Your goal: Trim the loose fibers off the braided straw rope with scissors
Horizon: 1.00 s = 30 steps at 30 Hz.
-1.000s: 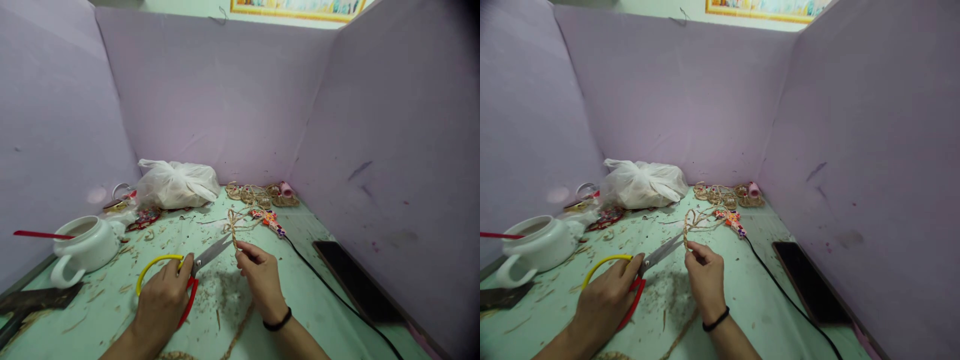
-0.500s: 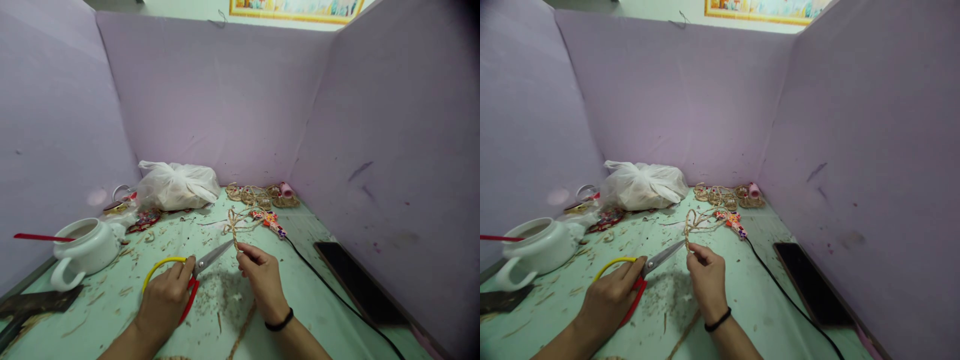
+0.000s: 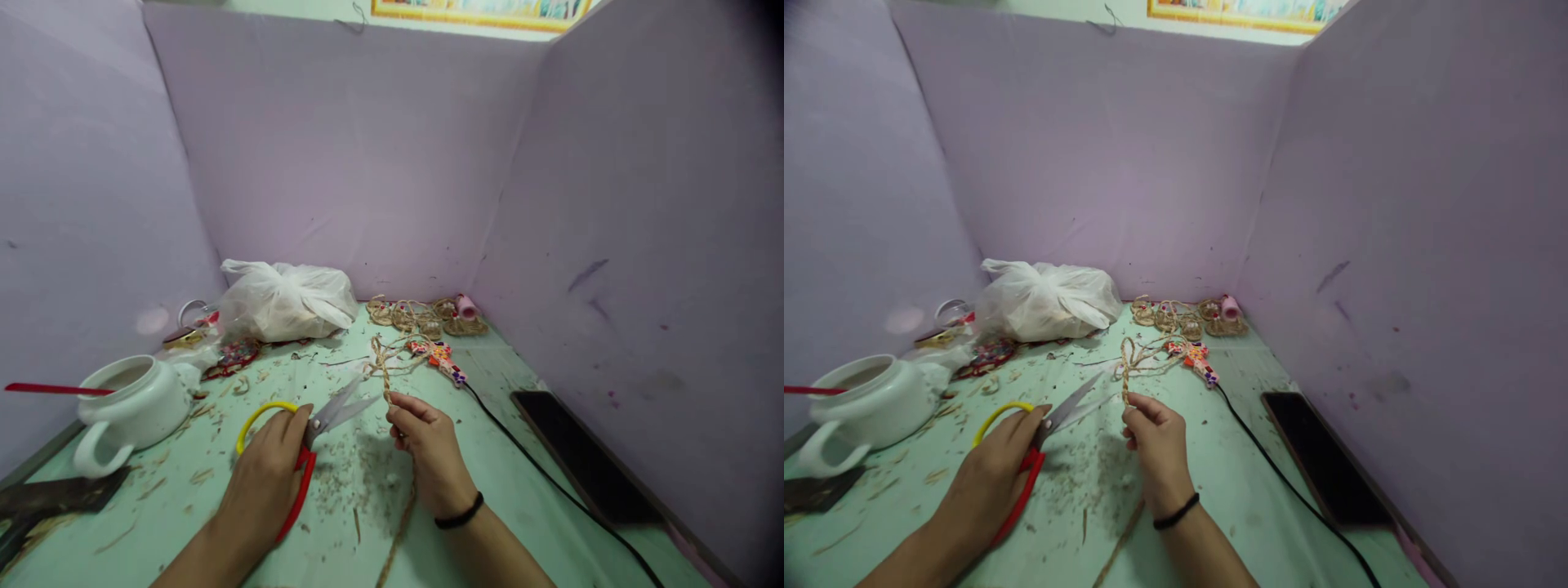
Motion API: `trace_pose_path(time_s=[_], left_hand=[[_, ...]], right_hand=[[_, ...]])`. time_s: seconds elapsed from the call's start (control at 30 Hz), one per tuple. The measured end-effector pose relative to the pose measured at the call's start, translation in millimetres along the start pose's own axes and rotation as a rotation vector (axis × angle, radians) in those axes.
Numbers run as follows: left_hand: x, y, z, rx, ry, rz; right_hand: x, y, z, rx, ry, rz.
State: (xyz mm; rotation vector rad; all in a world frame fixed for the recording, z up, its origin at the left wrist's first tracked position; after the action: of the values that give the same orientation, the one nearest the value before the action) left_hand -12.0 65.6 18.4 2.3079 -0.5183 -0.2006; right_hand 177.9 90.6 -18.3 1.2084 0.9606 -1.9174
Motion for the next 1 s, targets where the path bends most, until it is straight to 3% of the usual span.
trace_pose_path(time_s=[0.23, 0.73, 0.83, 1.0], left_hand=[[18, -6.5, 8, 0.031, -0.153, -0.117], [25, 8.7, 4, 0.135, -0.244, -0.188], [17, 3.5, 4, 0.063, -0.140, -0.083], [-20, -0.3, -3, -0.057, 0.341, 0.190]], right_hand=[[0, -3, 3, -0.032, 0.015, -0.024], [-1, -2, 1, -0.024, 0.069, 0.020], [-1, -3, 1, -0.032, 0.076, 0.034], [2, -5, 4, -0.056, 0.019, 0.041]])
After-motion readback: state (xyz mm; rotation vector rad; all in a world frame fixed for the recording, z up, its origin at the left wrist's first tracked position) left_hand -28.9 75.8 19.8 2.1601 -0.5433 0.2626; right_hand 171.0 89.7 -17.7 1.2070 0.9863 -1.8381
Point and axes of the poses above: each hand's wrist, its own z-axis away from the middle knuckle, its own y-axis out of the back of the hand, x = y × z, the point moved 9 cm from there along -z, towards the middle knuckle, and after that the axes turned 12 degrees about x, right-handed, at the moved point
